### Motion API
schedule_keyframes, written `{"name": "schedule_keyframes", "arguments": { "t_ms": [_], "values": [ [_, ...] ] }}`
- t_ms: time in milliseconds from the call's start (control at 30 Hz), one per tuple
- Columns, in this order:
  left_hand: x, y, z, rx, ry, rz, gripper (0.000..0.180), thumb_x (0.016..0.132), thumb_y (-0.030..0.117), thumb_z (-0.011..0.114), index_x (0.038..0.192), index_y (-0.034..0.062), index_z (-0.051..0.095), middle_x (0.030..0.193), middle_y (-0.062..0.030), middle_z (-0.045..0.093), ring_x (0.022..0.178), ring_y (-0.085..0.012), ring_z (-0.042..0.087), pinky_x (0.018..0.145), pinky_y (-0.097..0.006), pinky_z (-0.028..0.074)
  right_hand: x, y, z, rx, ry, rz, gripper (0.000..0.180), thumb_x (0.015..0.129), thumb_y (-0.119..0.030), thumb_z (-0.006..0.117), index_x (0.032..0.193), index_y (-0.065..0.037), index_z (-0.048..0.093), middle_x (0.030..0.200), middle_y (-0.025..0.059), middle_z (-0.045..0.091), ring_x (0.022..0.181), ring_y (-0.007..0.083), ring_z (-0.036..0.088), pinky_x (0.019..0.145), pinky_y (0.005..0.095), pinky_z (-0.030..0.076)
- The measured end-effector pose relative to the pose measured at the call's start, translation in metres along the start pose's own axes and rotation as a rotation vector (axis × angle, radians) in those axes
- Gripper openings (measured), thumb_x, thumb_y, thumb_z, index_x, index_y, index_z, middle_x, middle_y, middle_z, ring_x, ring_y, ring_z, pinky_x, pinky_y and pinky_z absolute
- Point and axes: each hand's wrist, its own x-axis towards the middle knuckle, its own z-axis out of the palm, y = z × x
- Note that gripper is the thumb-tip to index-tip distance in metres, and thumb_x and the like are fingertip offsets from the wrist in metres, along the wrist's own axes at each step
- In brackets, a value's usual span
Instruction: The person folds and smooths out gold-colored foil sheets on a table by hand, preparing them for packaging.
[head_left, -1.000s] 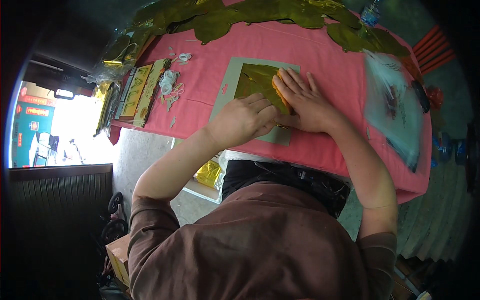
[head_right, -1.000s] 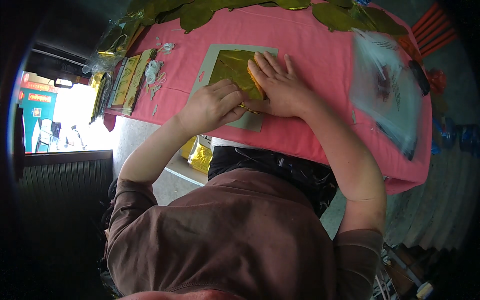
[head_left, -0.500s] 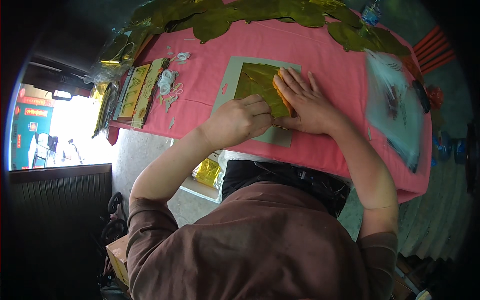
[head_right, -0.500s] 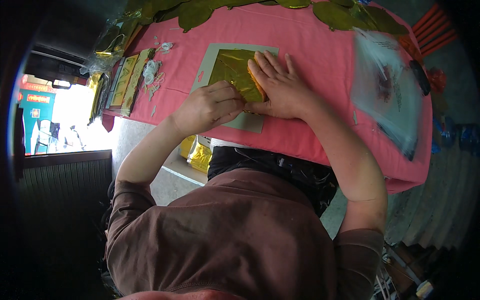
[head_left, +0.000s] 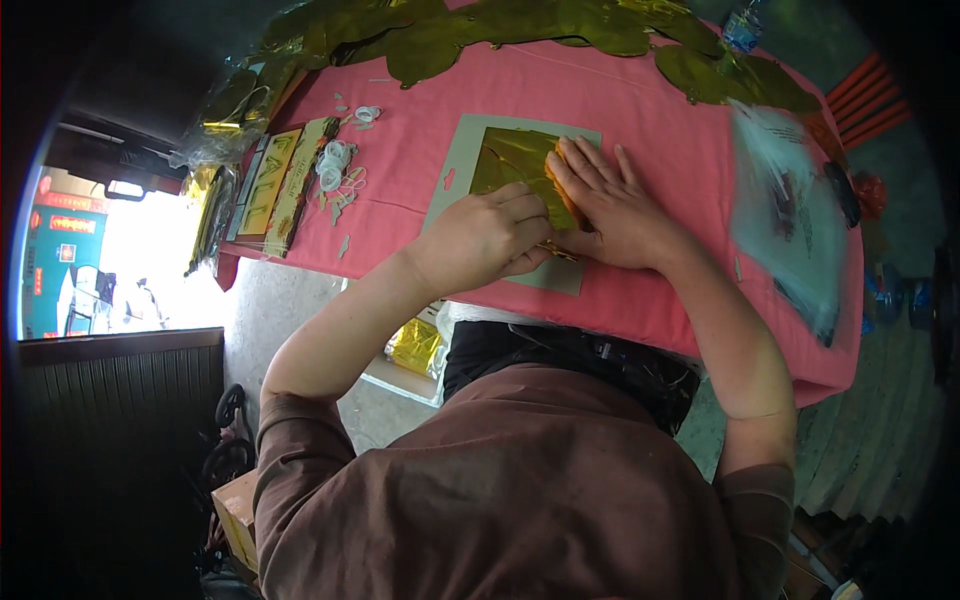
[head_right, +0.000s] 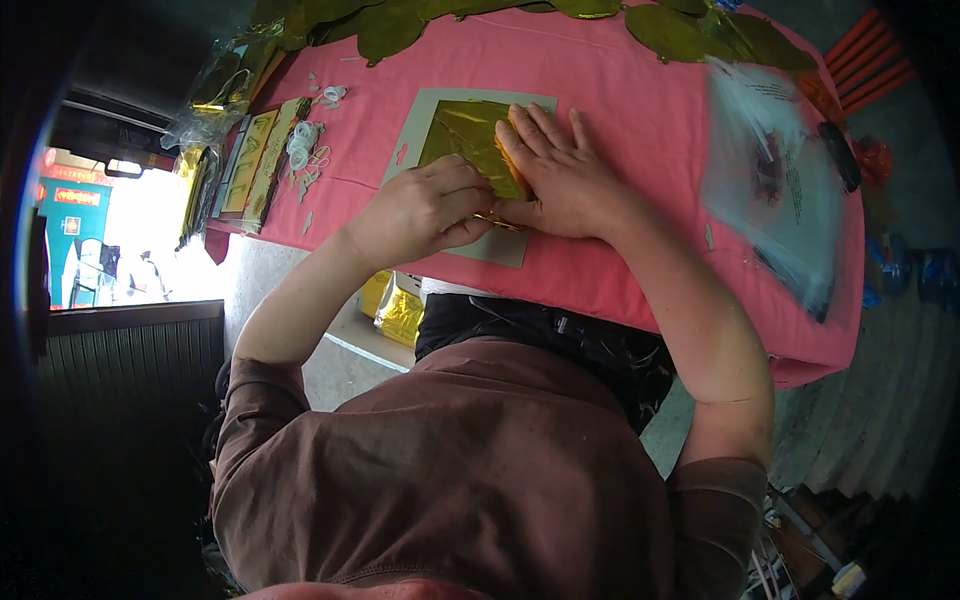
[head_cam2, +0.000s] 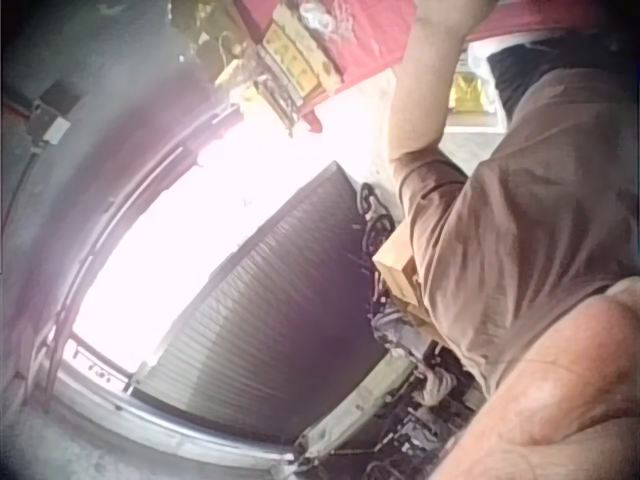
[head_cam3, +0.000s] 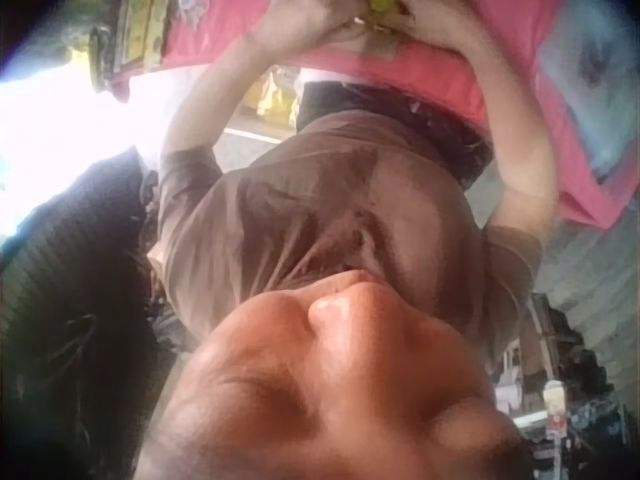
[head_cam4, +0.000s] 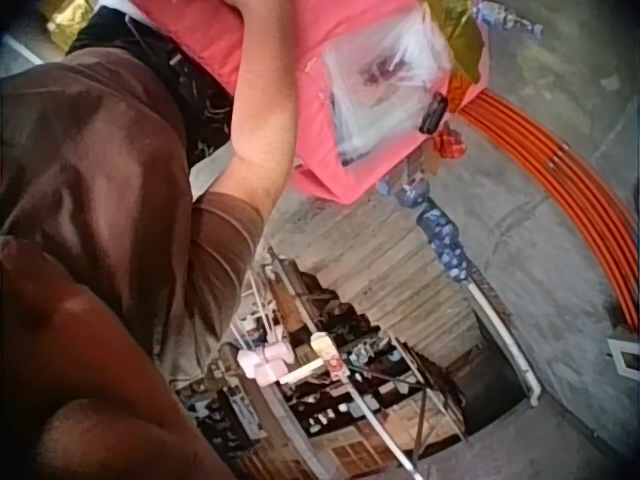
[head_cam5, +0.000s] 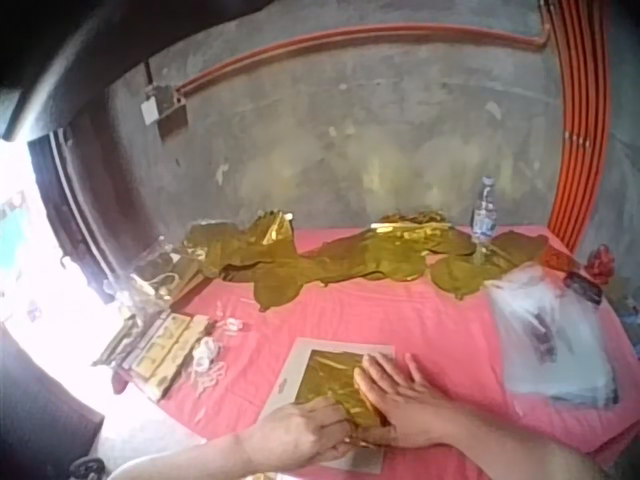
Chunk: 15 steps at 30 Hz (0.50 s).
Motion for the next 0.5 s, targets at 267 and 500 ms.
{"name": "schedule_keyframes", "arguments": {
  "t_ms": [267,500],
  "values": [
    [0.002,0.010,0.003,0.168,0.024,0.004,0.014,0.070,0.011,0.066,0.083,0.0079,0.061,0.080,-0.0034,0.055,0.078,-0.0208,0.056,0.061,-0.031,0.051,0.000,0.003,0.004,0.009,0.016,-0.011,0.086,0.083,-0.053,0.050,0.146,-0.006,0.014,0.153,0.0152,0.009,0.142,0.0275,0.005,0.112,0.0517,0.001],
    [0.001,0.013,-0.002,0.304,-0.074,0.161,0.013,0.069,0.013,0.060,0.081,0.0096,0.061,0.081,-0.0008,0.053,0.078,-0.0167,0.055,0.060,-0.027,0.051,-0.001,0.001,0.002,-0.041,0.021,-0.012,0.088,0.082,-0.052,0.052,0.146,-0.006,0.013,0.153,0.0145,0.010,0.142,0.0274,0.006,0.112,0.0524,0.002]
  ]
}}
